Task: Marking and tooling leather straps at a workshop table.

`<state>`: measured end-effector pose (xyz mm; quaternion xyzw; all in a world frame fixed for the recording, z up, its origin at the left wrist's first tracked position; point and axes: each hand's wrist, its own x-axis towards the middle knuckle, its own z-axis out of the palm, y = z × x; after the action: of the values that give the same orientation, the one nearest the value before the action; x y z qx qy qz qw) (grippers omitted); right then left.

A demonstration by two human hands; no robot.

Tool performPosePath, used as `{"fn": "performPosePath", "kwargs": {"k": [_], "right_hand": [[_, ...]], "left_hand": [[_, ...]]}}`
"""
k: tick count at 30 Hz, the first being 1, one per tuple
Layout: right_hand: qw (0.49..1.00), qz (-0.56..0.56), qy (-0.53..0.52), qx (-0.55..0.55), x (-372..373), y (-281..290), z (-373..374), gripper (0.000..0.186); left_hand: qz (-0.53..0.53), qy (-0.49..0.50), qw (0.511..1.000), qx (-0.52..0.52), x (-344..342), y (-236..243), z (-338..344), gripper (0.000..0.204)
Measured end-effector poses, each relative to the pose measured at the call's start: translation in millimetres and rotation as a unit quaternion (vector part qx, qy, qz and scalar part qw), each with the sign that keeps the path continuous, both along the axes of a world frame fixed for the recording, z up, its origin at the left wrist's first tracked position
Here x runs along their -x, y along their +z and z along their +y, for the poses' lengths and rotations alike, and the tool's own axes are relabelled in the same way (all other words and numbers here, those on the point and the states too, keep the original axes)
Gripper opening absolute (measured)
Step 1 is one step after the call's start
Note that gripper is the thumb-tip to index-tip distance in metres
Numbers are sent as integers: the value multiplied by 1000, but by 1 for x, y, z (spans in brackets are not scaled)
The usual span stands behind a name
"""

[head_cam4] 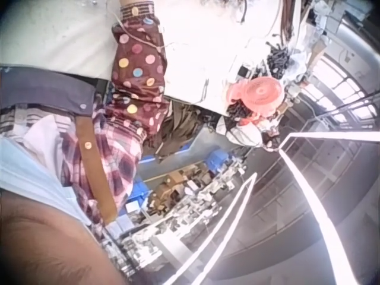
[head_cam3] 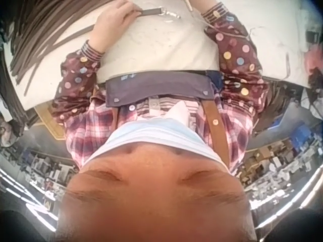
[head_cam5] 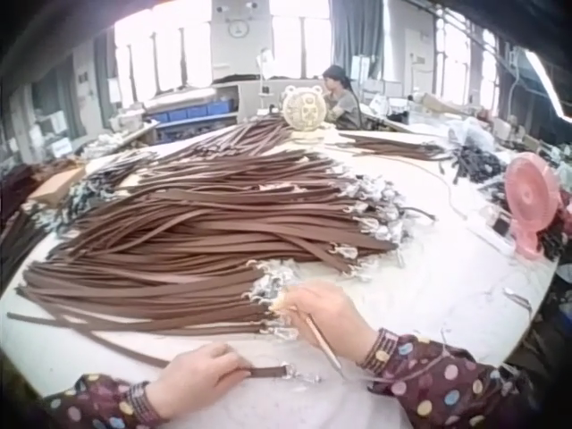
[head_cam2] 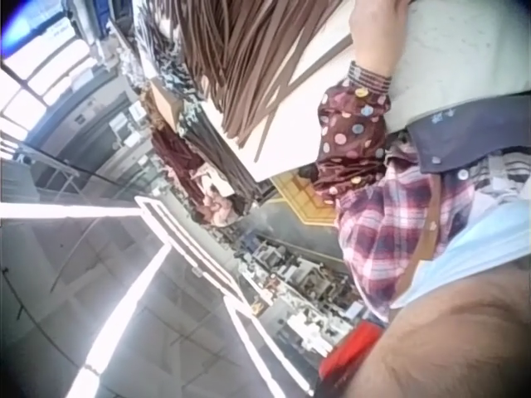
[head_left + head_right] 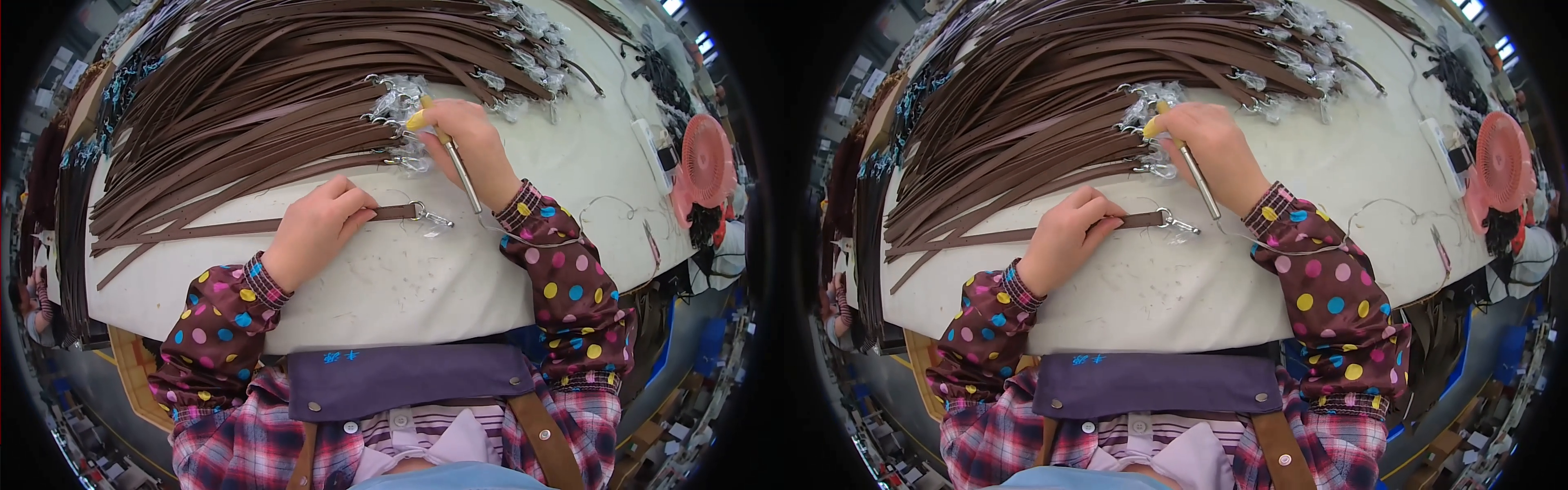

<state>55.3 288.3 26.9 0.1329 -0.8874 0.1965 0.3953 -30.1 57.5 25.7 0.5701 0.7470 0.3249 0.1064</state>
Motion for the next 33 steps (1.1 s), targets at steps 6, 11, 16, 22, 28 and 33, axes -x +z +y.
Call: {"fn": "performPosePath", "kwargs": {"k": [6,11,16,22,28,33], "right_hand": [[887,-168,14,431,-62,7,-46,17],[820,-227,64,521,-74,-8,-53,20],[804,-246,63,538,-72,-11,-50,20],[819,-255,36,512,-67,-9,-54,19],[805,-266,53,527,-59,-9,-53,18],[785,-280,45,551,-62,-3,-47,17]], "left_hand": [[157,31,987,-4,-5,-6,-7,9],[45,25,999,-9,-12,6,4,22],[-101,-47,993,32,-5,11,17,29],[-92,-51,994,37,0,-2,22,32],[-104,-11,994,41,-4,-2,20,27],[-97,-15,994,37,-6,3,25,23]]}}
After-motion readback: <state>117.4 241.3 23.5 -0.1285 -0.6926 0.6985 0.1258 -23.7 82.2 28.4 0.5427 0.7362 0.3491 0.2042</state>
